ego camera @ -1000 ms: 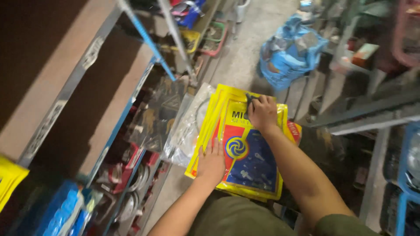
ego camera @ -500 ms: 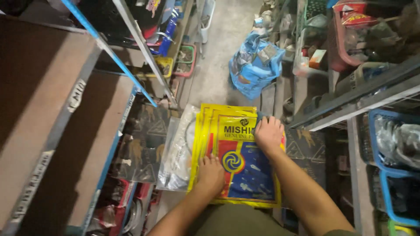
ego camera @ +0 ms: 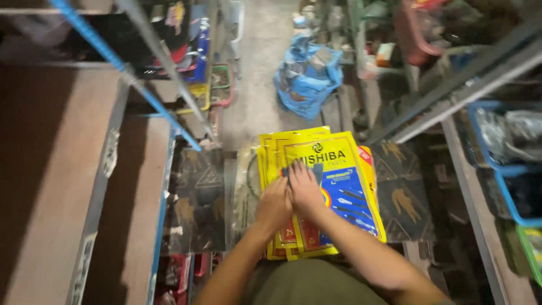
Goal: The person wipes the surface of a stack of yellow and blue packaged items using a dark cloth. The person repeatedly rubs the top package while holding the stack steady with the other hand.
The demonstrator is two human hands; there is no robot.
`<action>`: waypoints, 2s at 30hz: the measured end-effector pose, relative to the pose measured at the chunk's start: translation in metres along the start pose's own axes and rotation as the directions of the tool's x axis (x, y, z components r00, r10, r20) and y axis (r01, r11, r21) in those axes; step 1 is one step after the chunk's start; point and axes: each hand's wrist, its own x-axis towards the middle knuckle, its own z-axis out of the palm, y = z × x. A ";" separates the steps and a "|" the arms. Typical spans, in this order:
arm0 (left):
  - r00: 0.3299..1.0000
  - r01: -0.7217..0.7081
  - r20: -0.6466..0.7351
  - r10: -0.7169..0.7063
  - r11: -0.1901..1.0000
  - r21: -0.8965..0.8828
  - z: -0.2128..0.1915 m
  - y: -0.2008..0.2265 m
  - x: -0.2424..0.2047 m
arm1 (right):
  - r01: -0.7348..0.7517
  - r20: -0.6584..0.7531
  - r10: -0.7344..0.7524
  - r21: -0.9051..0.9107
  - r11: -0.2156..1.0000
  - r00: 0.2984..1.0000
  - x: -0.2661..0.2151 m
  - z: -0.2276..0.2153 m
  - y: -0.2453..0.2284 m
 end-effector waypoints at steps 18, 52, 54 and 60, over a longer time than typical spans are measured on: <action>0.960 -0.276 0.191 0.206 0.818 0.505 0.088 -0.036 -0.007 | -0.463 0.078 0.460 0.020 0.886 0.884 -0.161 -0.071 -0.004; 0.923 0.365 -0.081 -0.376 0.791 0.490 0.081 0.055 -0.020 | 0.480 -0.222 -0.445 0.140 0.866 0.867 0.043 0.030 0.108; 0.908 0.393 -0.078 -0.412 0.772 0.500 0.075 0.068 -0.017 | 0.349 -0.141 -0.339 0.052 0.936 0.930 0.050 0.023 0.120; 0.899 0.377 -0.005 -0.437 0.770 0.515 0.078 0.060 -0.015 | 0.209 -0.412 -0.211 -0.051 0.977 0.886 0.051 0.030 0.161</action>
